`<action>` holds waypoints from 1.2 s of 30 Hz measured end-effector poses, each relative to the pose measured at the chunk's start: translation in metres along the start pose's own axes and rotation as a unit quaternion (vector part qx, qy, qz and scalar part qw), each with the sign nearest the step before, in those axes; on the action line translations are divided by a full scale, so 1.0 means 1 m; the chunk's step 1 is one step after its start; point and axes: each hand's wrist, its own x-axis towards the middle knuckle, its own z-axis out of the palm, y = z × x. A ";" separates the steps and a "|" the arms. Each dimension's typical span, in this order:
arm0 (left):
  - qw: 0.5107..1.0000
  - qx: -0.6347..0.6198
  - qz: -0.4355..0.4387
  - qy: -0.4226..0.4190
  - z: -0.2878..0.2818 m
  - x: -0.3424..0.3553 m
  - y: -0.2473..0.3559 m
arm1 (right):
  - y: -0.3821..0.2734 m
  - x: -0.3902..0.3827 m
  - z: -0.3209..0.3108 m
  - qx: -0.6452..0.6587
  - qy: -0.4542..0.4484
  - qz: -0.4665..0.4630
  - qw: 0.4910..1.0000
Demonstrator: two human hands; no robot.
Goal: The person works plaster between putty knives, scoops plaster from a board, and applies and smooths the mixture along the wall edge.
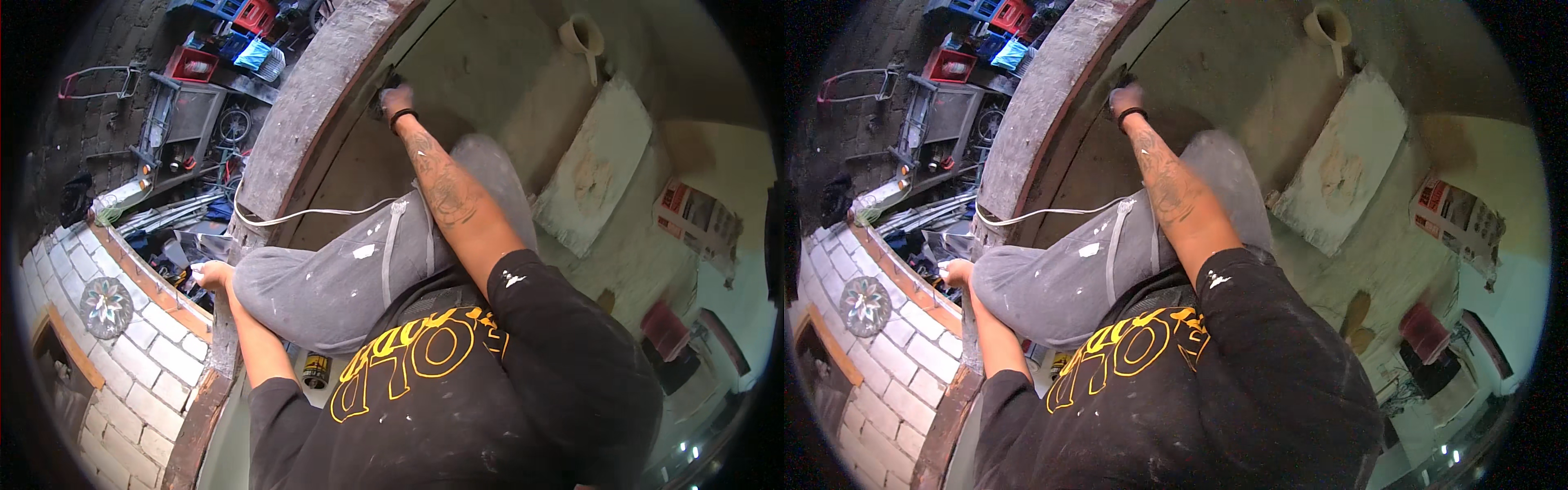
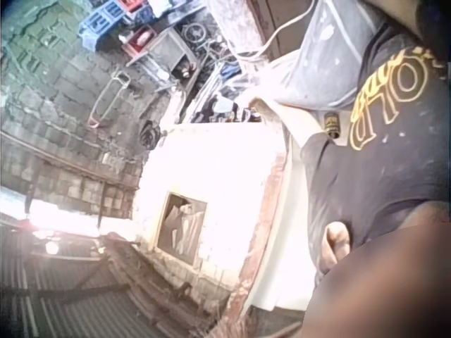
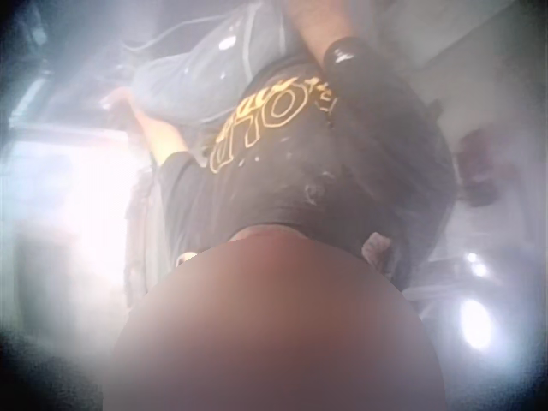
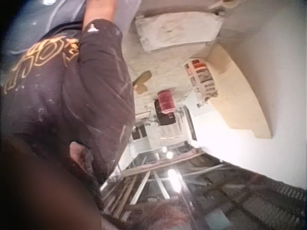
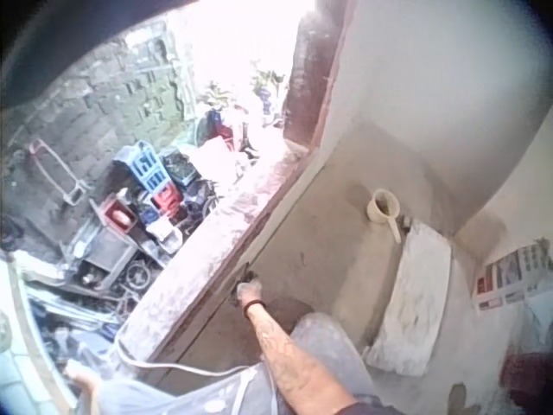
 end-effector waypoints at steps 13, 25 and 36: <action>0.998 -0.059 0.018 -0.026 -0.009 -0.006 0.009 | -0.016 -0.079 0.007 0.046 0.005 -0.197 0.979; 0.998 -0.047 0.029 -0.009 -0.005 -0.004 0.004 | 0.011 0.027 -0.029 -0.025 0.060 -0.032 0.997; 0.999 -0.048 0.003 -0.012 -0.001 -0.003 0.001 | 0.007 0.039 -0.033 0.081 -0.017 0.086 0.993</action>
